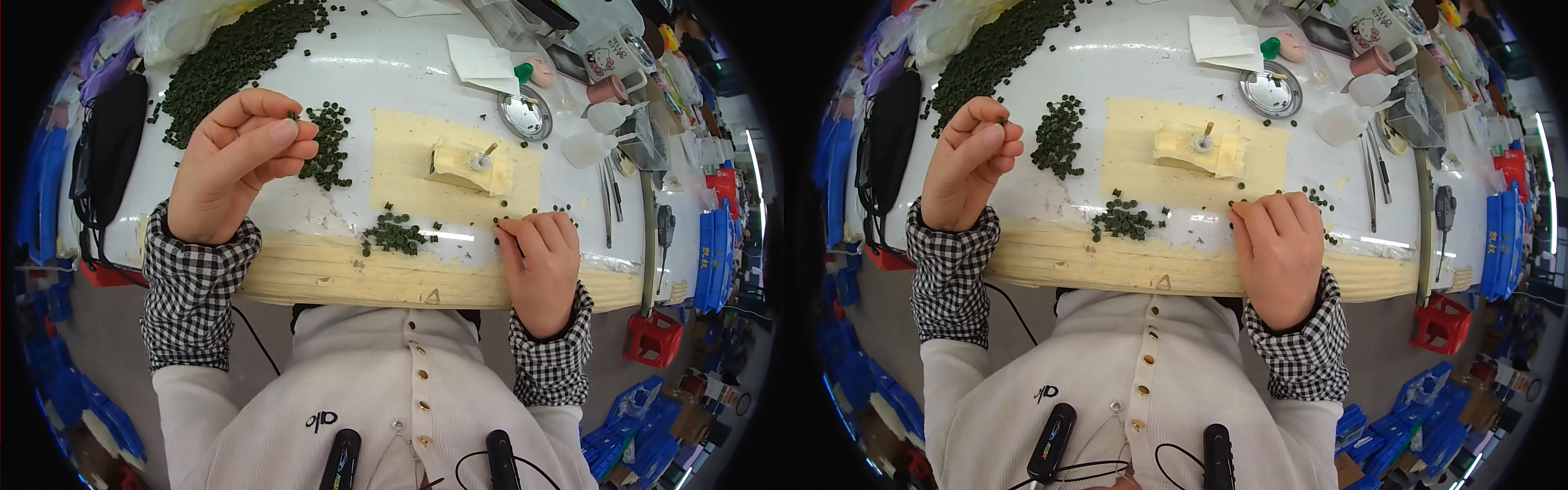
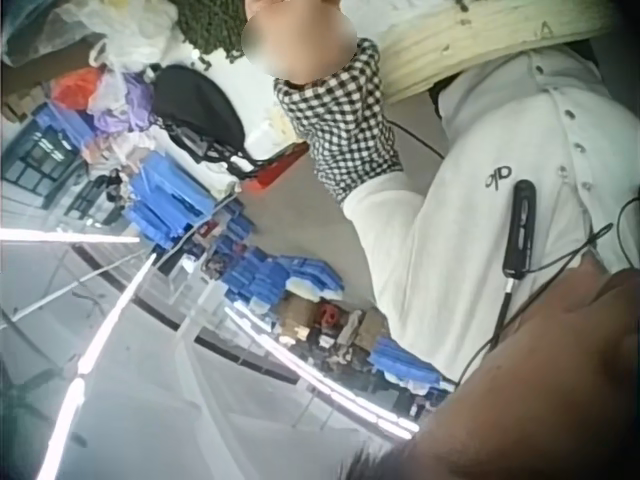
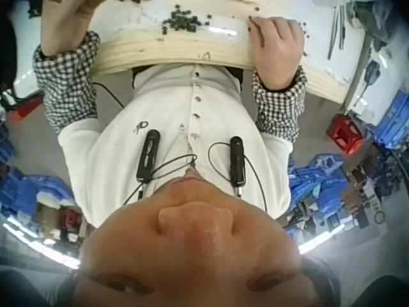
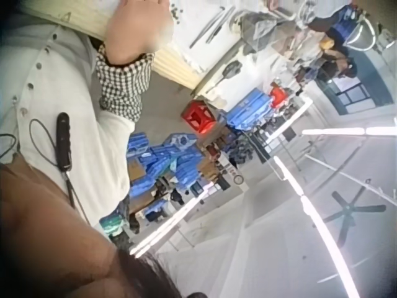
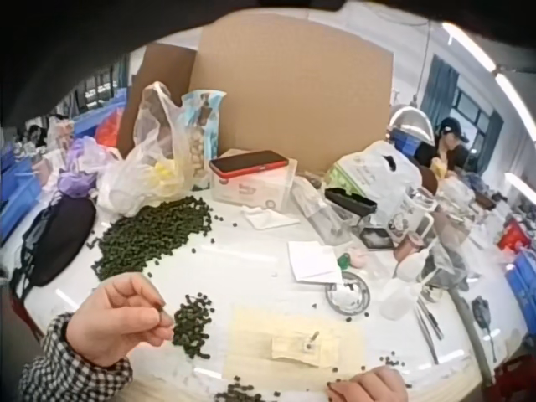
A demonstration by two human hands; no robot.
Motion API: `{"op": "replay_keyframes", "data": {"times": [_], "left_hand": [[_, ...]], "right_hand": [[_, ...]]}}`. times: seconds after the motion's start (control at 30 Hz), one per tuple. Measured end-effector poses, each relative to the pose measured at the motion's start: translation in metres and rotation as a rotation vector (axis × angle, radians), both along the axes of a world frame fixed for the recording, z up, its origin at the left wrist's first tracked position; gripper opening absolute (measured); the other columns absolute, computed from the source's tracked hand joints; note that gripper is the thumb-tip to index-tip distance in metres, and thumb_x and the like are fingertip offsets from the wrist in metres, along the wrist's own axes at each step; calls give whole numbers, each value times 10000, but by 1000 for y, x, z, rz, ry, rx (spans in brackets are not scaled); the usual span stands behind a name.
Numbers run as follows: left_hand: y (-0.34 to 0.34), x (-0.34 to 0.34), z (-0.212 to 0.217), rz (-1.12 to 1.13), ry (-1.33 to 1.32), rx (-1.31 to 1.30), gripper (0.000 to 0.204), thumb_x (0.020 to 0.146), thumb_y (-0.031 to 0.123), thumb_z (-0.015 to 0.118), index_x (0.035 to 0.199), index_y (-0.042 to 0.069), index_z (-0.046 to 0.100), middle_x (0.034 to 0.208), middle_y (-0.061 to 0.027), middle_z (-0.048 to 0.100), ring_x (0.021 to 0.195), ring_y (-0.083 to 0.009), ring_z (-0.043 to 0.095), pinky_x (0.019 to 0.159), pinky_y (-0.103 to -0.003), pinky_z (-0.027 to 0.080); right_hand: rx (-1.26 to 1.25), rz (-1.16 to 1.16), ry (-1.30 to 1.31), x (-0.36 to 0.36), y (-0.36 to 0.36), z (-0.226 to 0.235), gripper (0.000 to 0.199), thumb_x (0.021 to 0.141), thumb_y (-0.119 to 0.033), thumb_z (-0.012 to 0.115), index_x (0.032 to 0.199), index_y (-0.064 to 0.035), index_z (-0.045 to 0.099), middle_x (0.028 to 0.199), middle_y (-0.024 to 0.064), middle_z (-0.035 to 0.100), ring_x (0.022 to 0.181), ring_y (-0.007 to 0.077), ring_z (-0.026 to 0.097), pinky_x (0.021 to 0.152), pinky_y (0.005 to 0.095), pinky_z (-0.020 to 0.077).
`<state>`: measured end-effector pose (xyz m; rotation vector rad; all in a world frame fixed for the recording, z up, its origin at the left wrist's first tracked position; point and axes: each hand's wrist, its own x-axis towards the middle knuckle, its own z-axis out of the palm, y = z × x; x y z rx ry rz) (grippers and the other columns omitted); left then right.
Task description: Sorting or inspecting small green plastic beads or components on a workbench.
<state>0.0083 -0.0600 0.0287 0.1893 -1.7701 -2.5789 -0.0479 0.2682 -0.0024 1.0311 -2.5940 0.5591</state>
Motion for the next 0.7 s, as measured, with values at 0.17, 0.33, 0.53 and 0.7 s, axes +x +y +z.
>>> {"op": "replay_keyframes", "data": {"times": [0.17,0.33,0.53,0.7], "left_hand": [[17,-2,-6,-58,-161,207,163,951,107,567,1095,32,578,982,-89,692,833,-121,696,677,-170,584],[52,-3,-9,-215,-249,66,88,920,65,611,991,15,627,908,-101,710,798,-131,698,697,-216,573],[77,-32,23,-556,-27,-11,137,897,49,639,1019,-13,633,927,-123,710,812,-153,699,725,-241,571],[74,-50,12,-494,54,112,173,907,41,626,1068,-22,617,968,-129,700,846,-155,693,766,-250,571]], "right_hand": [[-60,45,-17,-4,0,3,144,713,1,731,823,-12,638,774,77,598,740,267,553,669,362,453],[-237,61,-209,-3,-1,13,158,717,61,726,844,12,646,731,97,631,616,211,614,545,284,493],[-270,258,-76,-14,-19,62,193,702,81,722,870,10,658,750,100,662,631,195,650,571,269,520],[-334,309,-6,-30,-40,76,199,690,79,720,862,0,659,765,98,670,646,207,653,589,283,526]]}}
